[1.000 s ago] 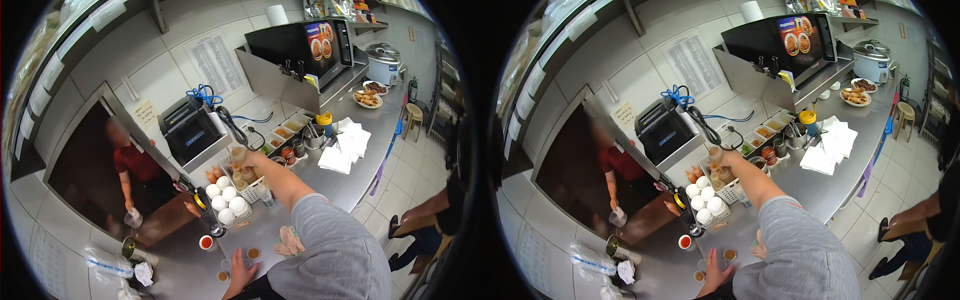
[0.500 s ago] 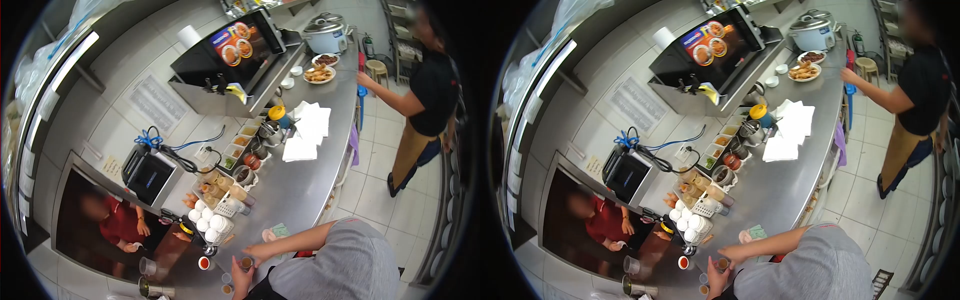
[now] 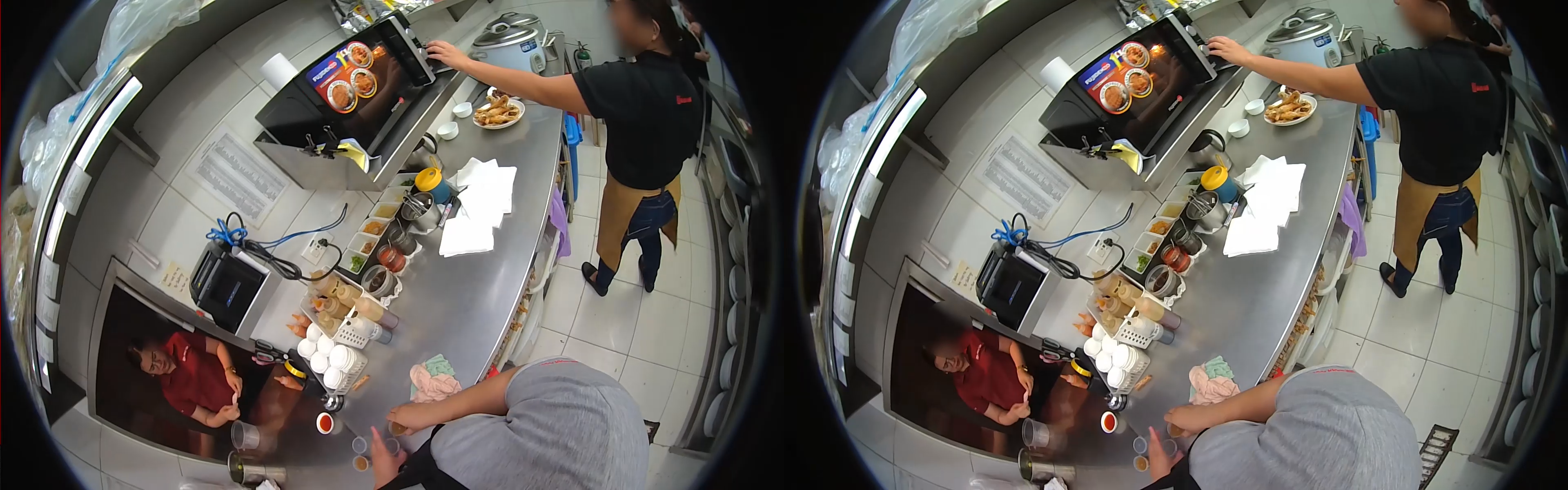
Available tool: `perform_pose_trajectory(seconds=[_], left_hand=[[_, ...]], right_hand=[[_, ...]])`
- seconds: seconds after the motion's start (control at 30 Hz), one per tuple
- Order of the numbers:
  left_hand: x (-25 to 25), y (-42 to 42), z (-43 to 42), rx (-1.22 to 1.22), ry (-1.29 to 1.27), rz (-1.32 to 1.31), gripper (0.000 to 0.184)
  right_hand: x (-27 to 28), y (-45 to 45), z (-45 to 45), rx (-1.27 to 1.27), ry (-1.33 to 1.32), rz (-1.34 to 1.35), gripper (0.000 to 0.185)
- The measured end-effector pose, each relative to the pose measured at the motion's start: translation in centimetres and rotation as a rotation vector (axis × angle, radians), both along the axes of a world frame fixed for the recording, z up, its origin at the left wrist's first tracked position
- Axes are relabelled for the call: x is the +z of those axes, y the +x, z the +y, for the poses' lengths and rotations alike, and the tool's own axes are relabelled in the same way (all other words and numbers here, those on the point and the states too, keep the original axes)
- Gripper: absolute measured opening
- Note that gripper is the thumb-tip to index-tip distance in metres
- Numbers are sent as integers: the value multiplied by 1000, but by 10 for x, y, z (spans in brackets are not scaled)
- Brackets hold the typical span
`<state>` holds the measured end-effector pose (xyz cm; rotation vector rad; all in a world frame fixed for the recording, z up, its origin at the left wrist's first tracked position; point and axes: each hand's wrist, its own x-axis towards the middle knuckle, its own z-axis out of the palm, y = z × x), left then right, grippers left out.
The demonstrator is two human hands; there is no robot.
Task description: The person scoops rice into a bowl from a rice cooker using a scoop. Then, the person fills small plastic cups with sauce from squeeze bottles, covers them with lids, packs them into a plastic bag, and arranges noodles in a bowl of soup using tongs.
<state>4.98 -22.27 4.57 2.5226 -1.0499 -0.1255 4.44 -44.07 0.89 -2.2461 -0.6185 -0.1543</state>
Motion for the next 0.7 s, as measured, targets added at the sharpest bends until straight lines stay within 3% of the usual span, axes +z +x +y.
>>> perform_pose_trajectory(seconds=[0.07, 0.1, 0.13, 0.17, 0.2, 0.23, 0.27, 0.33, 0.4, 0.47, 0.57, 0.63, 0.7], left_hand=[[-8, 2, 13, 205, -174, -106, 101], [-4, -2, 7, 279, -298, -7, 97], [0, -6, 2, 370, -420, 98, 94], [-28, 6, 6, 376, -561, 253, 87], [-29, 4, -5, 343, -502, 269, 77], [-10, -9, -24, 257, -363, 108, 67], [6, -14, -39, 199, -216, 61, 62], [-4, -6, -51, 172, -100, 91, 64], [-10, -4, -56, 208, -47, 108, 66], [-12, -1, -50, 203, 11, 132, 66], [-10, 7, -49, 198, 36, 173, 65], [-11, 8, -44, 182, 49, 202, 65], [-9, 10, -41, 129, 26, 238, 63]], right_hand=[[6, -6, -4, -39, 36, 12, 49], [0, -6, -5, -53, 38, -59, 44], [-7, 4, -4, -15, 120, 128, 40], [-15, 10, -2, 32, 196, 330, 36], [-18, 3, -3, -43, 153, 187, 28], [-19, 3, -5, -51, 106, 115, 30], [-5, 4, -7, -45, 104, 315, 37], [-30, 14, -8, -38, 49, 65, 51], [-17, 10, -12, -88, 43, 87, 59], [33, 5, -23, 32, 157, 618, 61], [20, 17, -43, 218, 309, 813, 58], [26, 22, -50, 214, 781, 1323, 58], [29, 24, -49, 210, 701, 1300, 57]])
